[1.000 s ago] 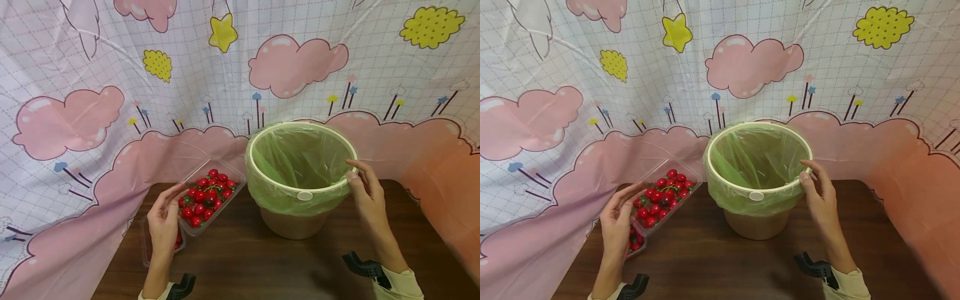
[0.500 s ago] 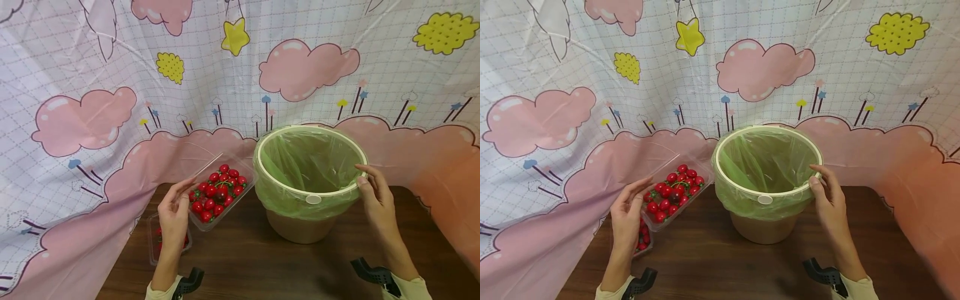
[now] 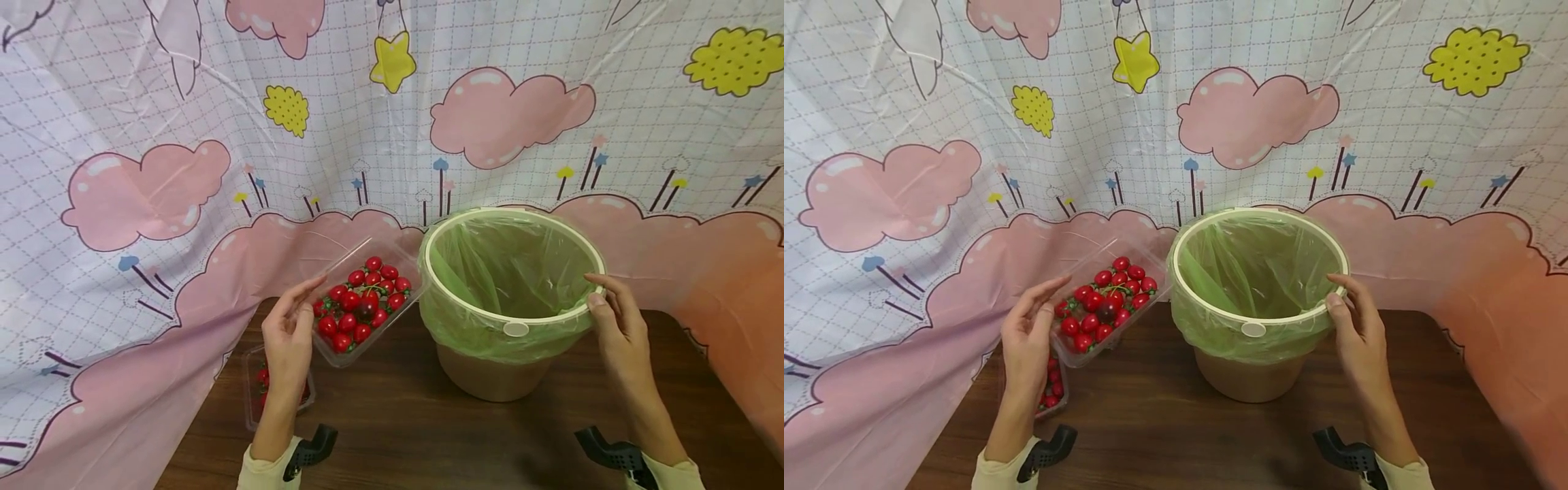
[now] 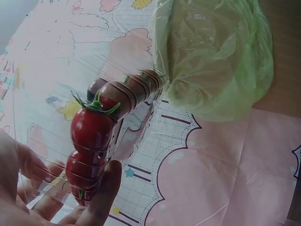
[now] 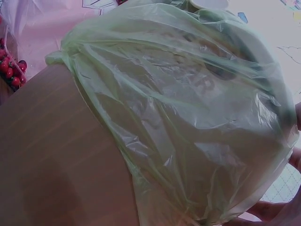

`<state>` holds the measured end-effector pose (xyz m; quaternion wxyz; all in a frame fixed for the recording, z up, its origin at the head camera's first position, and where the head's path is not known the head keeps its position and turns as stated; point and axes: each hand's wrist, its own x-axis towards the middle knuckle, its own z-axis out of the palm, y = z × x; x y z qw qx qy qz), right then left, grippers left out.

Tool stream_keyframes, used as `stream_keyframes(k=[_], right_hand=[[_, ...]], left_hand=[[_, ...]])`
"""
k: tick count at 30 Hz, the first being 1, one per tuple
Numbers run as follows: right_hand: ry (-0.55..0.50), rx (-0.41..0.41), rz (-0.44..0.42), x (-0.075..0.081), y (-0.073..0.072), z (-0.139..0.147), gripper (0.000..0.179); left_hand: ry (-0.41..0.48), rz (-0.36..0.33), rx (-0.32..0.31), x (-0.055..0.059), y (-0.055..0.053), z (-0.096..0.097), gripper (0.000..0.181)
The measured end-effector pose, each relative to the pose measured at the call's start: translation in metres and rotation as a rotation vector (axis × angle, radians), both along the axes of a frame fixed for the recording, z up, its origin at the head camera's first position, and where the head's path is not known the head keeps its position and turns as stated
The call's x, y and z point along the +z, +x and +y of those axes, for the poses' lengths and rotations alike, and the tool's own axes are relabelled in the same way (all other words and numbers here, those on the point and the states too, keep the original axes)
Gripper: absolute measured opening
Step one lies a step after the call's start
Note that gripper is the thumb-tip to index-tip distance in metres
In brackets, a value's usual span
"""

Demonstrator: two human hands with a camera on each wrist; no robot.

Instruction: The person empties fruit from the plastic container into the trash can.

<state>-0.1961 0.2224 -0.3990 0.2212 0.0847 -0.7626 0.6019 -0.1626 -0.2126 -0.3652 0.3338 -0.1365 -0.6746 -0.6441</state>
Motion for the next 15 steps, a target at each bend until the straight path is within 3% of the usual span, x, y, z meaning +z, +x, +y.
stream_keyframes(k=[15], right_hand=[[0.020,-0.010,0.013,0.000,0.000,0.002,0.042]], left_hand=[[-0.040,0.049,0.020,0.028,-0.021,0.012,0.037]])
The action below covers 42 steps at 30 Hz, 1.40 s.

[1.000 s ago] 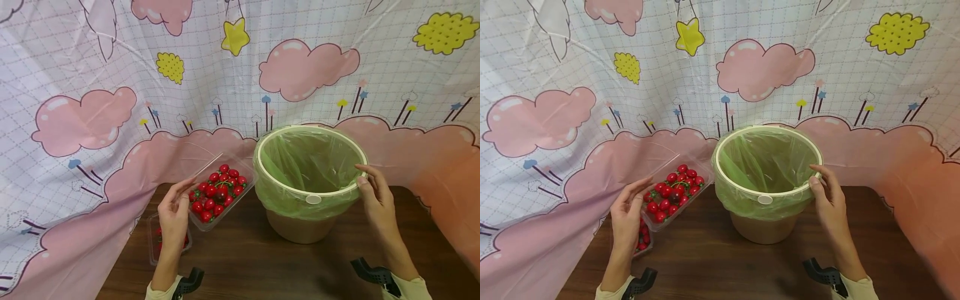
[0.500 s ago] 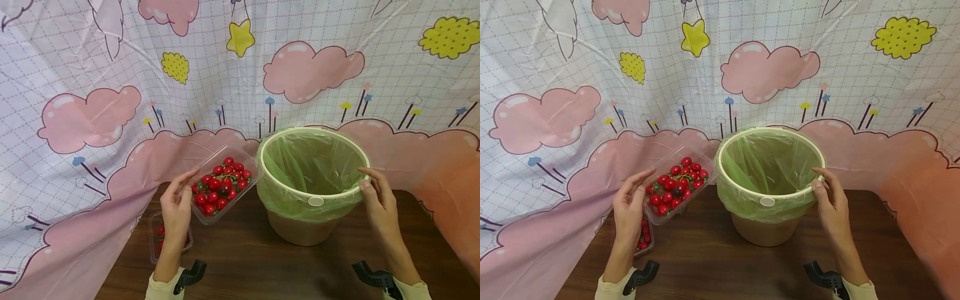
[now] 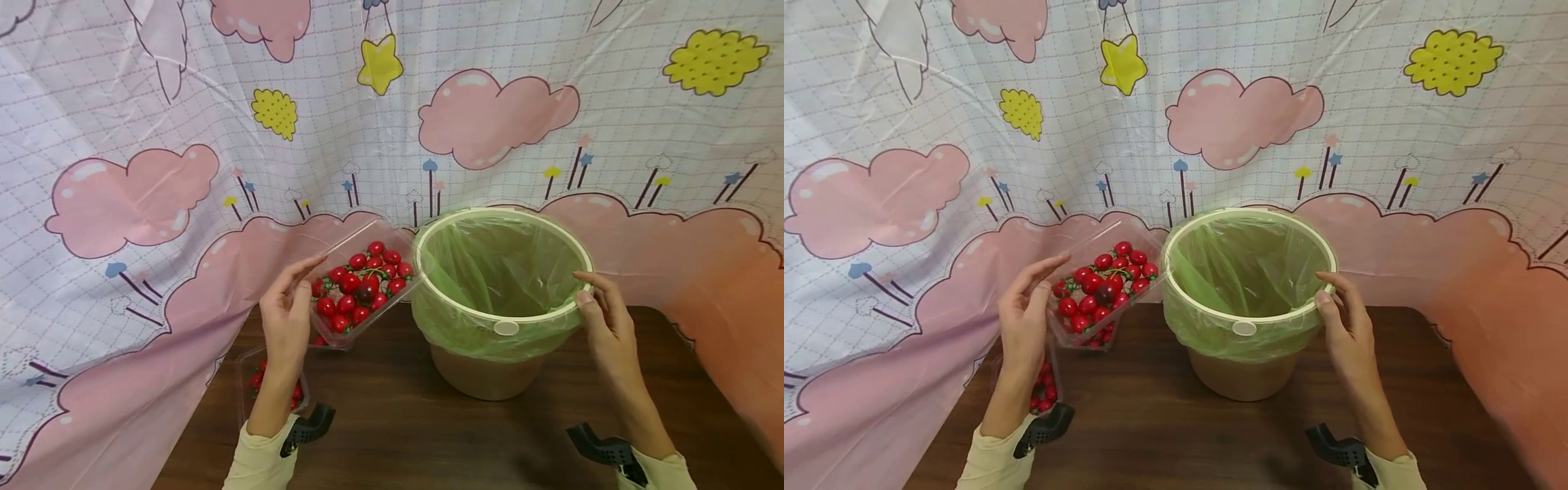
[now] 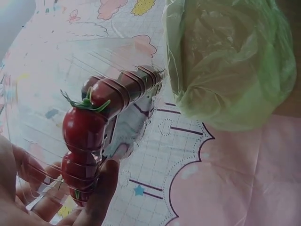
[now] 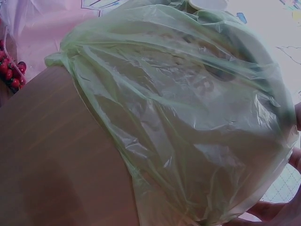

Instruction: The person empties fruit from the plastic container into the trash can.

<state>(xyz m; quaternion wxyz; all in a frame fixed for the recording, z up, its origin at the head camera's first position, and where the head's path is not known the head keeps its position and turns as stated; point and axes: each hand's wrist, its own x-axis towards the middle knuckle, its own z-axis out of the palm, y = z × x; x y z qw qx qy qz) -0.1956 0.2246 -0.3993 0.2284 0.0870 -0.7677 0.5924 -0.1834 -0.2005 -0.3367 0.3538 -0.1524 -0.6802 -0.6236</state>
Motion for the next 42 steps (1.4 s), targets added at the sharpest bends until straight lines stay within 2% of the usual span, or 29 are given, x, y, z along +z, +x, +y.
stream_keyframes(k=[12,21,27,35,42], right_hand=[[-0.008,0.010,0.016,0.000,-0.002,-0.001,0.042],[-0.029,0.025,0.020,0.002,-0.002,0.000,0.042],[-0.037,0.031,0.000,0.003,0.000,0.000,0.042],[-0.049,0.026,-0.007,0.001,0.000,0.000,0.042],[-0.084,0.023,-0.009,0.003,0.001,-0.002,0.041]], left_hand=[[-0.015,0.024,-0.045,0.020,-0.018,0.020,0.038],[-0.070,0.067,-0.047,0.034,-0.035,0.034,0.038],[-0.085,0.078,-0.026,0.038,-0.044,0.044,0.039],[-0.145,0.087,0.016,0.061,-0.033,0.069,0.036],[-0.193,0.115,0.025,0.055,-0.063,0.071,0.035]])
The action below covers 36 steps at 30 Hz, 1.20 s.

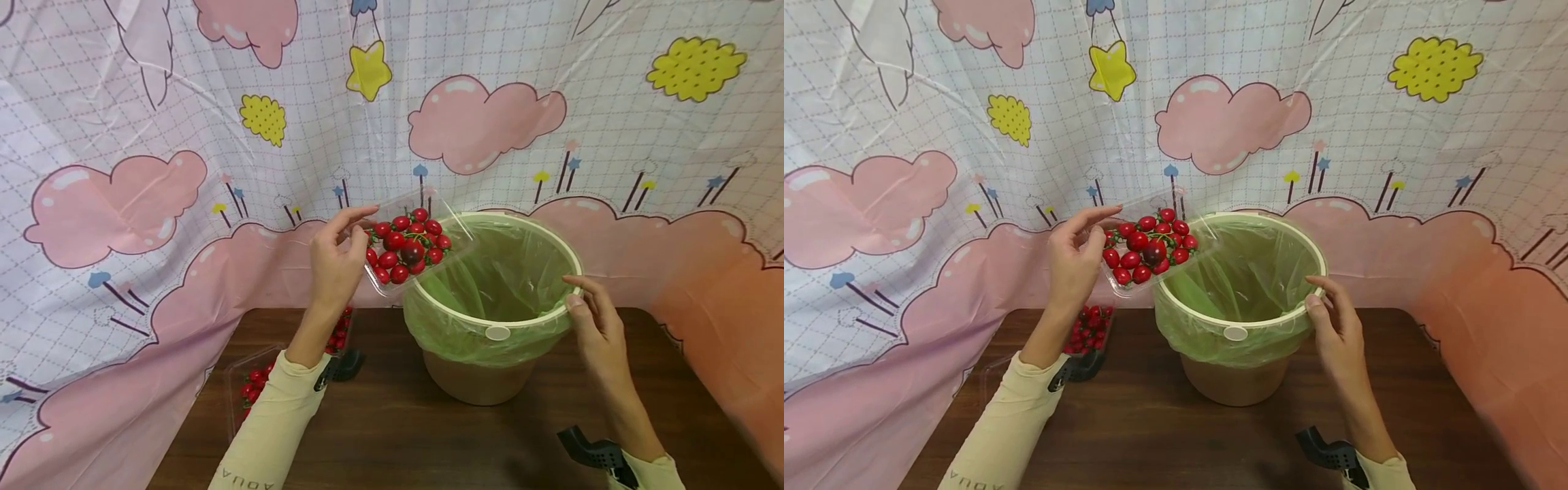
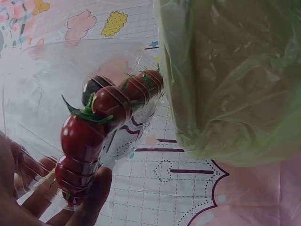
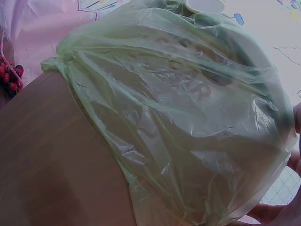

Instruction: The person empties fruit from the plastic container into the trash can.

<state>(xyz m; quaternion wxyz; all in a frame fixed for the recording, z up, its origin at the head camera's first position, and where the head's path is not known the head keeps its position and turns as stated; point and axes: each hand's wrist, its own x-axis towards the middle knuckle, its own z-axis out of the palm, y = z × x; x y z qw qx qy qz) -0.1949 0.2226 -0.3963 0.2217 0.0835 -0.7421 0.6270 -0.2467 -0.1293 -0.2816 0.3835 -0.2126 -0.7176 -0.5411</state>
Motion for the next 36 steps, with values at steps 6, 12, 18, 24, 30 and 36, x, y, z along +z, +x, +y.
stream_keyframes(k=[6,12,18,24,30,36], right_hand=[[0.032,-0.012,-0.011,0.002,0.001,0.000,0.042],[0.010,-0.018,-0.008,0.003,0.001,-0.001,0.041],[-0.008,-0.019,-0.004,0.002,0.000,-0.002,0.041],[-0.017,-0.023,-0.002,0.001,-0.001,-0.002,0.040],[0.003,-0.024,0.018,0.000,-0.002,-0.001,0.040],[-0.003,-0.019,0.001,0.000,0.000,-0.001,0.040]], left_hand=[[-0.071,0.008,0.031,-0.001,-0.007,0.002,0.037],[-0.161,0.025,0.049,0.004,-0.006,0.008,0.037],[-0.227,0.041,0.086,0.007,-0.008,0.016,0.037],[-0.271,0.126,0.085,0.007,-0.011,0.022,0.037],[-0.332,0.186,0.111,0.007,-0.011,0.028,0.036],[-0.395,0.185,0.133,0.003,-0.011,0.034,0.036]])
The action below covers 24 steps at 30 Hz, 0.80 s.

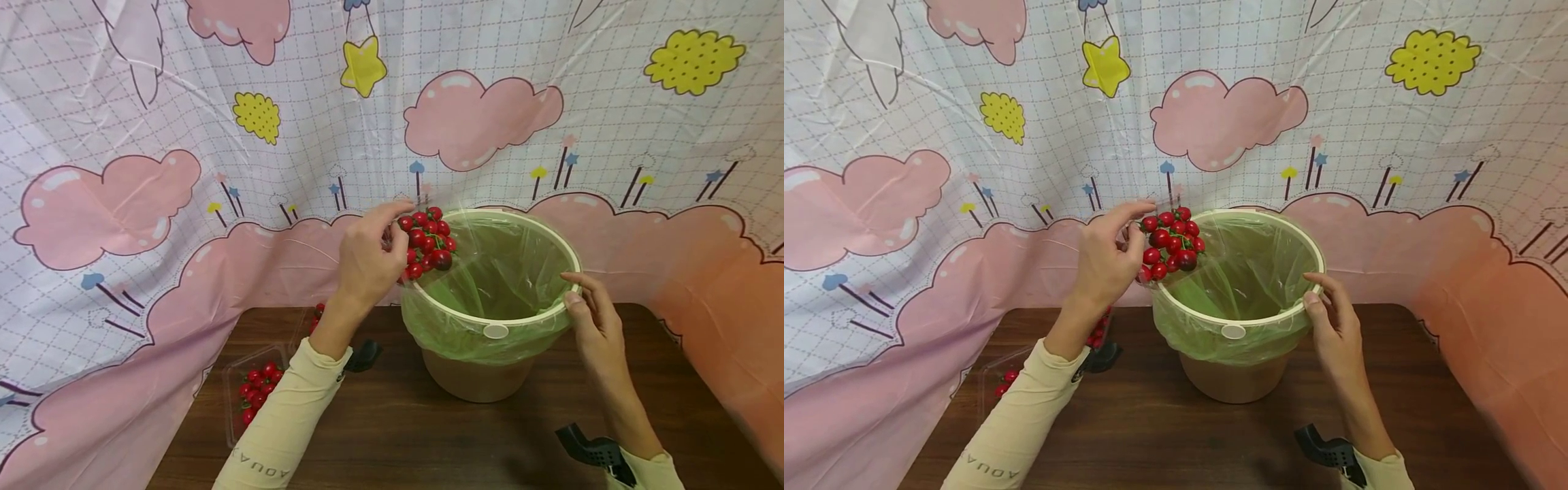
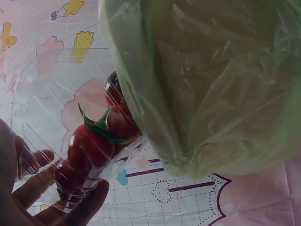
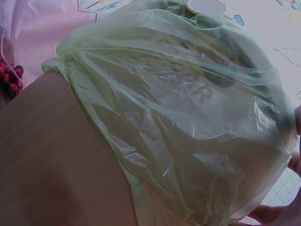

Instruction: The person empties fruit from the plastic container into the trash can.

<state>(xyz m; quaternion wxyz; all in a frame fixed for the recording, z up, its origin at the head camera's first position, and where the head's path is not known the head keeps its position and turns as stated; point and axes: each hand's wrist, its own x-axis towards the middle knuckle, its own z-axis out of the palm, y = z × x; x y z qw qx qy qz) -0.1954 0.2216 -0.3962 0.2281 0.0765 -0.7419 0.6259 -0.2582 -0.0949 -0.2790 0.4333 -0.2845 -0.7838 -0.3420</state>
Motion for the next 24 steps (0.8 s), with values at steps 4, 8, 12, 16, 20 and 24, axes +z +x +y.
stream_keyframes(k=[4,8,12,16,20,24], right_hand=[[0.016,0.001,-0.022,0.001,0.001,0.001,0.041],[0.032,-0.010,-0.017,0.000,0.002,0.001,0.041],[0.019,-0.004,-0.013,0.002,0.003,0.000,0.041],[0.004,0.004,-0.002,0.002,0.002,0.000,0.041],[0.016,-0.008,0.010,0.001,0.001,0.000,0.040],[0.038,-0.022,0.012,0.000,0.002,0.000,0.040]], left_hand=[[-0.027,0.005,0.021,-0.001,0.001,0.004,0.036],[-0.051,0.003,0.032,-0.001,0.001,0.007,0.035],[-0.068,0.010,0.039,0.000,0.000,0.008,0.034],[-0.100,0.020,0.057,0.000,0.001,0.010,0.034],[-0.119,0.026,0.063,0.000,0.001,0.012,0.035],[-0.126,0.039,0.066,-0.001,0.000,0.014,0.037]])
